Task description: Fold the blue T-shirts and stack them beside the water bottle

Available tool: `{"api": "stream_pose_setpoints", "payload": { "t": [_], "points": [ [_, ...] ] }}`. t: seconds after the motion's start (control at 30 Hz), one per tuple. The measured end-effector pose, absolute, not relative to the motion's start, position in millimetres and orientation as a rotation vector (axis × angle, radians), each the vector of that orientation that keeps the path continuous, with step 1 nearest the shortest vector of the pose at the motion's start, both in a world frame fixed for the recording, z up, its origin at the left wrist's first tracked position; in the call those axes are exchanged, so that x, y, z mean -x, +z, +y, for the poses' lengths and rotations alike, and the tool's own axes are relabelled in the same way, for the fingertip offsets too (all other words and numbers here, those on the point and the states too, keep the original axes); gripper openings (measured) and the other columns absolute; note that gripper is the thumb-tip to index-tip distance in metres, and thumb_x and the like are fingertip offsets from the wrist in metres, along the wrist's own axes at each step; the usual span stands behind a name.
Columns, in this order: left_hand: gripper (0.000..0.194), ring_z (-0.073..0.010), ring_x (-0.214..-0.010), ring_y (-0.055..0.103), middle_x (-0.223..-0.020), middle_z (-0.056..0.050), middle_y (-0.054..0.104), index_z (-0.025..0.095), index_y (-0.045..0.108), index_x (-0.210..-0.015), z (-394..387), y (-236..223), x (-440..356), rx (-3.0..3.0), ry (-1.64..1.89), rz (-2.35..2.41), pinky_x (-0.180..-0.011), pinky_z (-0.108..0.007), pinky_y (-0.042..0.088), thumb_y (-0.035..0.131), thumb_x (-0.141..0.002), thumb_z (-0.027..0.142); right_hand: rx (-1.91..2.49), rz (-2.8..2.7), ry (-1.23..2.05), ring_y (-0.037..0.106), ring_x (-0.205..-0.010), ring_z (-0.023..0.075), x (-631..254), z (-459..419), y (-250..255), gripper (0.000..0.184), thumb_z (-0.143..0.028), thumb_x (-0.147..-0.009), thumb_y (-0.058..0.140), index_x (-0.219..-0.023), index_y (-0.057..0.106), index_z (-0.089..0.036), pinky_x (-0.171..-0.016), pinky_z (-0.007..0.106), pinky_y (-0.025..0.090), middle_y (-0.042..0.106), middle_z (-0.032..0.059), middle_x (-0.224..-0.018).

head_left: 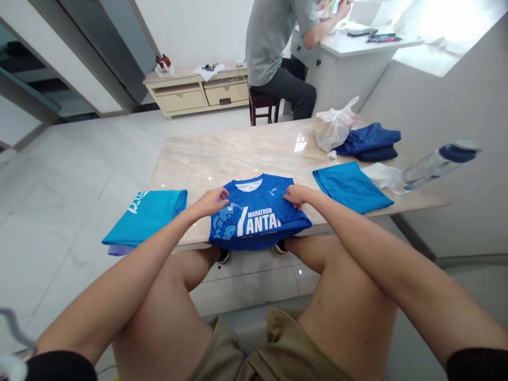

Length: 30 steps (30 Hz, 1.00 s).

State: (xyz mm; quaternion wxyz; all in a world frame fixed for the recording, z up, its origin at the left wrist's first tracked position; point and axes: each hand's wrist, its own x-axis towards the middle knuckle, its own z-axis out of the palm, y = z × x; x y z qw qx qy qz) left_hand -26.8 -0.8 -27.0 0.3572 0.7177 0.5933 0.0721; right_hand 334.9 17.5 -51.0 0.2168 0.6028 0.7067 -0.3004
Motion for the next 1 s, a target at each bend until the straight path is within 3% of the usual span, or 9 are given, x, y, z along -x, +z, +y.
{"api": "stream_pose_setpoints", "payload": {
  "t": [0.1,0.2,0.5,0.63,1.0],
  "points": [
    [0.035,-0.0292,-0.108,0.077,-0.124,-0.011,0.079,0.021,0.074,-0.120,12,-45,45,-2.103,0.073,1.483,-0.098,-0.038,0.062,0.077,-0.086,0.033,-1.702,1.937,-0.888,0.080,-0.068,0.0226,-339,18,-53,0.049,-0.036,-0.117,0.045,-0.101,0.079,-0.004,-0.064,0.027,0.059,0.083,0.0184,-0.093],
    [0.039,-0.0274,-0.106,0.075,-0.131,-0.011,0.076,0.023,0.075,-0.123,20,-61,57,-2.132,0.040,1.394,-0.101,-0.039,0.060,0.077,-0.086,0.036,-1.728,1.916,-0.933,0.078,-0.064,0.0214,-343,19,-58,0.046,-0.036,-0.116,0.044,-0.110,0.077,-0.005,-0.060,0.028,0.058,0.084,0.0167,-0.095],
    [0.039,-0.0259,-0.096,0.068,-0.098,-0.007,0.075,0.024,0.074,-0.089,29,-88,29,-2.103,0.125,1.364,-0.086,-0.033,0.054,0.088,-0.073,0.057,-1.724,1.954,-0.895,0.079,-0.065,0.0233,-344,20,-63,0.048,-0.040,-0.116,0.045,-0.106,0.079,-0.007,-0.067,0.030,0.060,0.084,0.0170,-0.092],
    [0.034,-0.0251,-0.092,0.068,-0.090,-0.006,0.075,0.024,0.075,-0.078,32,-85,17,-2.071,0.074,1.329,-0.081,-0.031,0.051,0.084,-0.077,0.056,-1.720,1.959,-0.890,0.079,-0.065,0.0234,-342,18,-58,0.048,-0.036,-0.116,0.043,-0.106,0.079,-0.006,-0.065,0.030,0.060,0.084,0.0181,-0.096],
    [0.038,-0.0219,-0.085,0.068,-0.085,-0.004,0.076,0.022,0.071,-0.082,46,-77,1,-1.990,0.250,1.308,-0.082,-0.032,0.052,0.081,-0.082,0.058,-1.769,1.924,-0.933,0.078,-0.062,0.0215,-338,12,-53,0.045,-0.039,-0.117,0.044,-0.113,0.076,-0.007,-0.063,0.028,0.060,0.084,0.0165,-0.096]
  ]
}}
